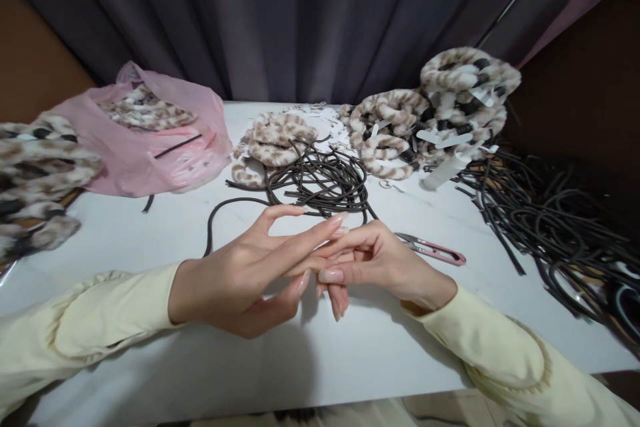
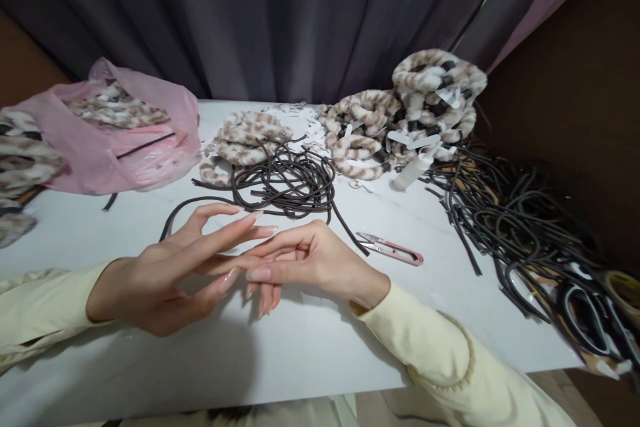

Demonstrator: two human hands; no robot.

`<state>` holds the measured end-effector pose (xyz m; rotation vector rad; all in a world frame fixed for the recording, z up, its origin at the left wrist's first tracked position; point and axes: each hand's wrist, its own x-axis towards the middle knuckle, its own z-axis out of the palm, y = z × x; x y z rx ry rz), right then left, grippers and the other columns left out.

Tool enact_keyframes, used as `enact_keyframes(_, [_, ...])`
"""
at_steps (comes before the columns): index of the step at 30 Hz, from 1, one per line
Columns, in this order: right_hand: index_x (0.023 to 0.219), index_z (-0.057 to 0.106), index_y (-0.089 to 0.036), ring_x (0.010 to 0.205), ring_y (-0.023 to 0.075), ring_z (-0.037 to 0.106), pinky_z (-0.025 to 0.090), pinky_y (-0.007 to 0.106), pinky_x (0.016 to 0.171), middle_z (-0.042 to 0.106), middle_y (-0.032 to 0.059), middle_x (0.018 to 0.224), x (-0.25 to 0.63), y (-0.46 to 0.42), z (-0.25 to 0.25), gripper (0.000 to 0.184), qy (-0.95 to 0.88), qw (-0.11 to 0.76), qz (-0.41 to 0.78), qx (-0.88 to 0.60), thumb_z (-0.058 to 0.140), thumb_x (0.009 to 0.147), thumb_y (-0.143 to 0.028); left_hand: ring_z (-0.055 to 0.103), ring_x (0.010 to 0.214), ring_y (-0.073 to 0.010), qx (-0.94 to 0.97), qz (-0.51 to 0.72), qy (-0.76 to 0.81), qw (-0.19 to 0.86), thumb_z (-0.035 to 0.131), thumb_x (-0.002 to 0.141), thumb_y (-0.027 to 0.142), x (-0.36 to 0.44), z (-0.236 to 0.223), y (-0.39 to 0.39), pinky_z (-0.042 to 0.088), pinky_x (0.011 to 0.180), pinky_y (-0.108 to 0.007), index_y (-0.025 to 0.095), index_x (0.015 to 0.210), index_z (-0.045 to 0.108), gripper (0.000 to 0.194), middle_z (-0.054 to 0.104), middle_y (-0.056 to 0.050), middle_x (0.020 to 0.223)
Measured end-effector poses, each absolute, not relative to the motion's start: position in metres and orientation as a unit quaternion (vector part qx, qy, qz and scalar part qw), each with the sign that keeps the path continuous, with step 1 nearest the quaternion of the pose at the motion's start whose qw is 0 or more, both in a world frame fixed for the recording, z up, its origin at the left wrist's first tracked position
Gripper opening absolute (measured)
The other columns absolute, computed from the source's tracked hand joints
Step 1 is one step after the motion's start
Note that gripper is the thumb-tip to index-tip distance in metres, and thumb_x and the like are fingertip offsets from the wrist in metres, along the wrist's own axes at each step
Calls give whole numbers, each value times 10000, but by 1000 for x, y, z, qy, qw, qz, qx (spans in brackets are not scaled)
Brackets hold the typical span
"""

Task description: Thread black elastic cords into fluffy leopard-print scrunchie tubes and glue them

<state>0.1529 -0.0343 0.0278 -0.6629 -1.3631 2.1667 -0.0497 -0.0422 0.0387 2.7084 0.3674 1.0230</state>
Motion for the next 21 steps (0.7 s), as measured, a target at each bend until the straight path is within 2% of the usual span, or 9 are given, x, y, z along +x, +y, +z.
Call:
enact_keyframes(10, [916,707,-95,537,99,644,531,197,560,681,27,608,153,-34,33,172,-517,227,791,-235,653,768,-165,603,1049,-204,925,337,125,121,469,757,25,-50,40,-43,282,1030,-426,8,1396,143,718,715,-102,928])
enact_keyframes(13, [945,702,-104,555,102,650,537,205,575,689,32,627,153,-34,31,190,-521,226,789,-235,650,773,-165,605,1043,-211,925,341,120,119,490,748,32,-50,39,-43,283,1024,-438,-11,1390,143,730,709,-117,955])
enact_keyframes(21, [969,697,-109,539,109,651,543,212,561,691,33,612,153,-34,28,226,-533,231,778,-238,668,755,-174,601,1048,-213,923,340,136,116,474,765,40,-50,39,-44,303,1022,-432,29,1402,153,714,719,-105,917])
